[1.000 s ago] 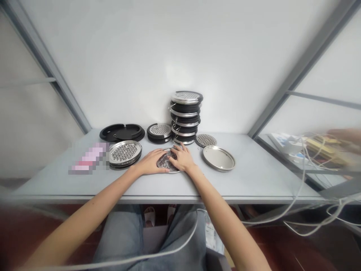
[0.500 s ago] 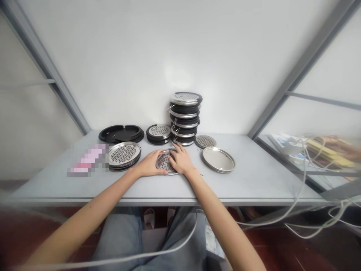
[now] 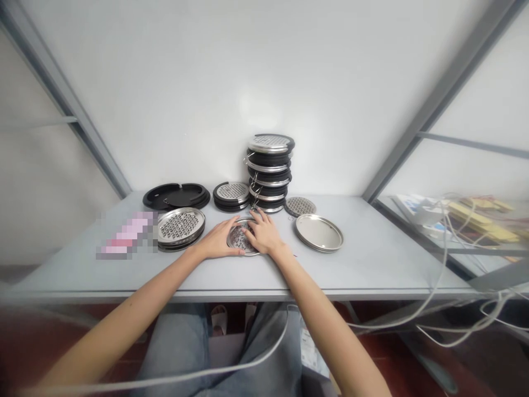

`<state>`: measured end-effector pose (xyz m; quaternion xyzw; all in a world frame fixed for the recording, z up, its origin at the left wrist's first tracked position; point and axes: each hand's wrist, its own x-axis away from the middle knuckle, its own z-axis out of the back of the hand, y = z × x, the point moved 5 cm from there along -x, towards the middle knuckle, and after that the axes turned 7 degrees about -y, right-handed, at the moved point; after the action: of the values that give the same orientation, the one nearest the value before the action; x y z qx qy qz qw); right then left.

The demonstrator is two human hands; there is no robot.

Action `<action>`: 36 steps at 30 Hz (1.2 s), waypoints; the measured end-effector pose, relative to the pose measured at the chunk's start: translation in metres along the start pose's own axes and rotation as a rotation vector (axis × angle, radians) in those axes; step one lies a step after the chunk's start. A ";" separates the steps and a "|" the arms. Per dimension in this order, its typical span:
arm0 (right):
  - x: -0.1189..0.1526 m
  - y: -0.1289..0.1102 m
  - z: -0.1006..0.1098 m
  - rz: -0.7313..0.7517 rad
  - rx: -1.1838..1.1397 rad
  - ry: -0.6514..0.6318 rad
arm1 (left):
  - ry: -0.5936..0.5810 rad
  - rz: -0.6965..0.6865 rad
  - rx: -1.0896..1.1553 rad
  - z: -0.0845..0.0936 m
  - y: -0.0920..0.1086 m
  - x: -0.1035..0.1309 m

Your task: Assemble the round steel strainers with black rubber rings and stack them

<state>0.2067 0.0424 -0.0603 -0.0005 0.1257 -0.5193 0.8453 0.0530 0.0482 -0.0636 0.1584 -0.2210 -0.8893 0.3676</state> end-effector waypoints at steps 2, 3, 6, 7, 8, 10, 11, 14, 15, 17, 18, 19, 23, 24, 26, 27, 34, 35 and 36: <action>0.000 0.001 0.001 0.007 -0.014 -0.001 | 0.002 -0.002 -0.001 0.000 0.000 0.000; -0.001 0.001 0.001 0.010 -0.020 -0.001 | 0.003 0.000 -0.002 0.000 -0.001 0.000; -0.002 0.002 0.002 0.018 -0.035 -0.001 | 0.000 0.008 -0.010 0.000 -0.001 0.000; -0.003 0.002 0.002 0.022 -0.038 0.000 | 0.001 0.010 -0.012 0.000 0.000 0.000; -0.004 0.002 0.002 0.027 -0.039 0.001 | 0.001 0.011 -0.013 0.000 0.000 0.000; -0.006 0.002 0.003 0.037 -0.042 0.007 | 0.005 0.008 -0.012 0.000 0.001 0.000; -0.007 0.002 0.003 0.042 -0.044 0.012 | 0.008 0.004 -0.011 0.000 0.001 0.000; -0.007 0.003 0.002 0.043 -0.070 0.033 | 0.021 -0.014 -0.012 0.001 0.001 0.000; -0.006 0.005 0.001 0.032 -0.088 0.044 | 0.028 -0.019 -0.013 0.001 0.001 0.000; -0.005 0.009 -0.001 -0.006 -0.140 0.071 | 0.037 -0.031 -0.018 0.001 0.000 -0.001; -0.005 0.011 -0.002 -0.028 -0.172 0.087 | 0.036 -0.041 -0.022 0.001 0.000 -0.001; -0.004 0.014 -0.003 -0.047 -0.205 0.107 | 0.034 -0.052 -0.027 0.001 0.000 -0.001; -0.003 0.022 -0.004 -0.101 -0.338 0.234 | 0.039 -0.088 -0.047 0.002 0.000 -0.001; -0.003 0.023 -0.003 -0.109 -0.373 0.265 | 0.046 -0.087 -0.046 0.003 -0.001 -0.001; -0.003 0.026 -0.001 -0.124 -0.448 0.311 | 0.059 -0.070 -0.033 0.003 -0.002 0.000; -0.002 0.027 0.000 -0.132 -0.485 0.325 | 0.067 -0.060 -0.024 0.004 -0.003 0.001; -0.001 0.030 0.003 -0.182 -0.611 0.352 | 0.133 -0.085 0.022 0.008 -0.002 0.003; -0.002 0.030 0.003 -0.189 -0.610 0.354 | 0.132 -0.087 0.022 0.008 -0.001 0.003; -0.002 0.030 0.003 -0.196 -0.610 0.355 | 0.126 -0.085 0.020 0.008 -0.001 0.004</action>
<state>0.2330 0.0575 -0.0611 -0.1743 0.4188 -0.5283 0.7177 0.0464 0.0485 -0.0575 0.2271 -0.1994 -0.8901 0.3411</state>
